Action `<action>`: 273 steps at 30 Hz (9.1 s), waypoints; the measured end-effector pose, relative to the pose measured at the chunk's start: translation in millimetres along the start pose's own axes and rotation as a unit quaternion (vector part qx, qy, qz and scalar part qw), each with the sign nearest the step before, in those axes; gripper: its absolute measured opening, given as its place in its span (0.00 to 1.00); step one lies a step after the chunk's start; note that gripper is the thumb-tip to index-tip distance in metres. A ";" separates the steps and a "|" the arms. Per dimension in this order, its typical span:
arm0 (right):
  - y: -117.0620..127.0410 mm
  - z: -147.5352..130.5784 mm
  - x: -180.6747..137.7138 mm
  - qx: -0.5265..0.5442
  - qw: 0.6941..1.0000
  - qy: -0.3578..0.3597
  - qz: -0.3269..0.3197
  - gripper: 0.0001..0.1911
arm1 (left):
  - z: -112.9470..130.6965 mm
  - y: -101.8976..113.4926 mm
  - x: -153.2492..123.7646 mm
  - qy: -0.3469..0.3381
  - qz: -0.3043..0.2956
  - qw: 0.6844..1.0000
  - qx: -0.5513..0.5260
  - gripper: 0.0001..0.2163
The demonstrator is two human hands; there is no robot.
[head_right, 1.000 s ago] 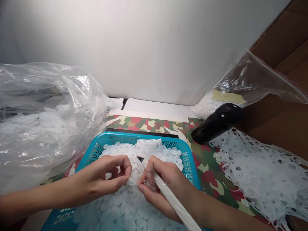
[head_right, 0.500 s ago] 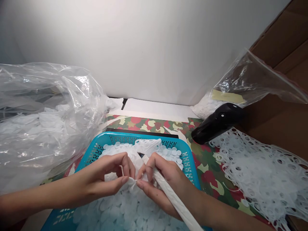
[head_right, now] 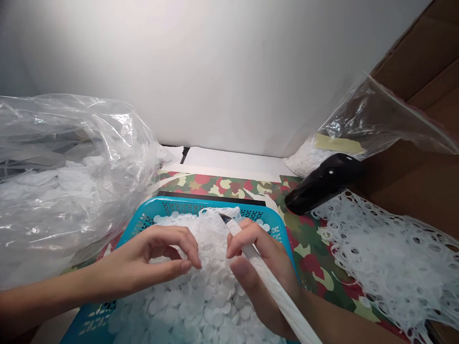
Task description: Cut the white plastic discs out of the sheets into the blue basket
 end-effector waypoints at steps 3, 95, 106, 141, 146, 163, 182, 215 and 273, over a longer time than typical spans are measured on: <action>1.3 -0.3 -1.4 -0.010 1.000 -0.004 0.003 0.11 | -5.4 -0.5 0.5 0.041 -0.006 0.999 -0.026 0.07; -29.0 -5.5 -7.4 -0.190 0.951 0.109 -0.220 0.14 | -4.0 -5.4 -3.1 -0.025 -0.016 0.997 0.067 0.12; -30.4 -6.0 -6.8 -0.194 0.949 0.119 -0.218 0.15 | -2.7 -5.7 -3.0 -0.040 -0.022 0.997 0.065 0.14; -4.4 -13.9 -9.0 -0.116 0.989 0.075 -0.044 0.09 | -5.7 -0.6 1.7 -0.003 0.032 0.999 -0.032 0.06; -11.9 16.7 -6.9 -0.015 0.987 -0.143 -0.074 0.10 | -7.6 1.0 2.0 -0.001 0.045 0.997 -0.064 0.09; -16.6 16.5 -4.4 0.067 0.972 -0.195 -0.109 0.11 | 5.2 -10.4 -5.6 -0.025 -0.043 0.996 0.080 0.06; -19.7 10.1 -5.3 0.067 0.960 -0.206 -0.179 0.09 | 3.0 -5.6 -6.4 -0.025 -0.004 0.999 0.037 0.06; -19.9 17.8 -6.5 0.095 0.978 -0.166 -0.088 0.20 | -6.4 -3.3 -4.1 0.052 -0.034 0.998 0.002 0.08; -20.0 11.0 -10.3 0.067 0.987 -0.108 -0.097 0.16 | -11.7 12.1 3.8 0.025 0.034 0.995 -0.094 0.06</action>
Point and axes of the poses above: each hand's wrist, its own x-axis towards the middle knuckle, its own y-axis out of the back of the hand, z = x × y, the point moved 4 cm from there along x, towards the middle knuckle, and after that the axes turned 9 degrees about x, right-handed, at the moved point
